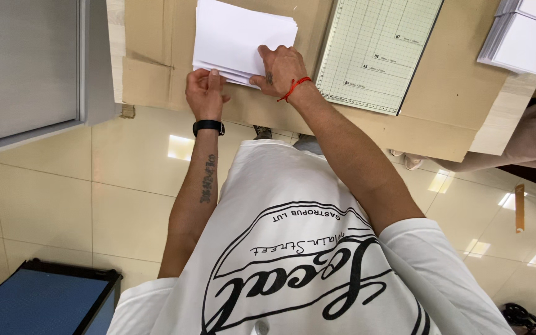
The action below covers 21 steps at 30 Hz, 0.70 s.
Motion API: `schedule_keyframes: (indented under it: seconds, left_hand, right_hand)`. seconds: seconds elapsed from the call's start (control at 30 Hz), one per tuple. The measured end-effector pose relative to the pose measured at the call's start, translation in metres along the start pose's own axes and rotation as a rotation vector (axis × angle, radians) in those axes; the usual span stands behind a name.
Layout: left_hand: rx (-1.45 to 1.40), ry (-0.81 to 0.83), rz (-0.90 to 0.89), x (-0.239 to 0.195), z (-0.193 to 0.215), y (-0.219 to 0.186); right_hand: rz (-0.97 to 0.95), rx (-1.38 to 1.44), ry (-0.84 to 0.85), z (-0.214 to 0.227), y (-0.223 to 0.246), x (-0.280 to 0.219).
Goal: The person cuts stacks of paper by hand using a guillotine paper cutter, first taking sheets from a stack and aligning them on the cutter board.
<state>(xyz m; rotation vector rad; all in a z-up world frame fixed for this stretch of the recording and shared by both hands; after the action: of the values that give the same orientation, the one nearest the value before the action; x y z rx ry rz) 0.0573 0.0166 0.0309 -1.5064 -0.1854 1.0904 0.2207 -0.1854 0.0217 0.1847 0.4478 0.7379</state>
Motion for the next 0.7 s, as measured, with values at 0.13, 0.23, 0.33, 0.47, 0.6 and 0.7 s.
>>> schedule_keyframes:
  seconds: [0.13, 0.23, 0.33, 0.47, 0.6, 0.7]
  left_hand:
    - [0.228, -0.157, -0.156, 0.008, 0.007, 0.018]
    - [-0.009, 0.125, 0.07, -0.002, -0.023, 0.036]
    - [-0.008, 0.272, -0.055, -0.015, -0.043, 0.015]
    - [-0.001, 0.266, -0.067, -0.005, -0.046, 0.026]
    - [-0.001, 0.268, -0.099, 0.002, -0.045, 0.034]
    - [-0.05, 0.265, -0.103, 0.002, -0.046, 0.038]
  right_hand:
    - [-0.036, 0.004, 0.033, 0.004, -0.001, 0.0]
    - [0.004, 0.031, -0.014, 0.001, -0.001, 0.0]
    - [0.004, -0.031, -0.014, -0.004, -0.006, 0.006]
    - [0.024, 0.043, 0.011, -0.002, -0.012, 0.009]
    - [0.042, 0.098, 0.007, 0.0, -0.013, 0.008]
    - [0.052, 0.111, -0.002, -0.001, -0.014, 0.009]
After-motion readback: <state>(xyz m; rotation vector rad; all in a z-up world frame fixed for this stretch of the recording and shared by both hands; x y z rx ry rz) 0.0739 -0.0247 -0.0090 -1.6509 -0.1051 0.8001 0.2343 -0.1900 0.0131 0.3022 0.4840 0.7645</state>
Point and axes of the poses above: each hand's wrist, its own x-axis towards the middle knuckle, its own z-axis out of the back of the hand, y = z × x, the point moved 8 cm from there along x, towards the middle knuckle
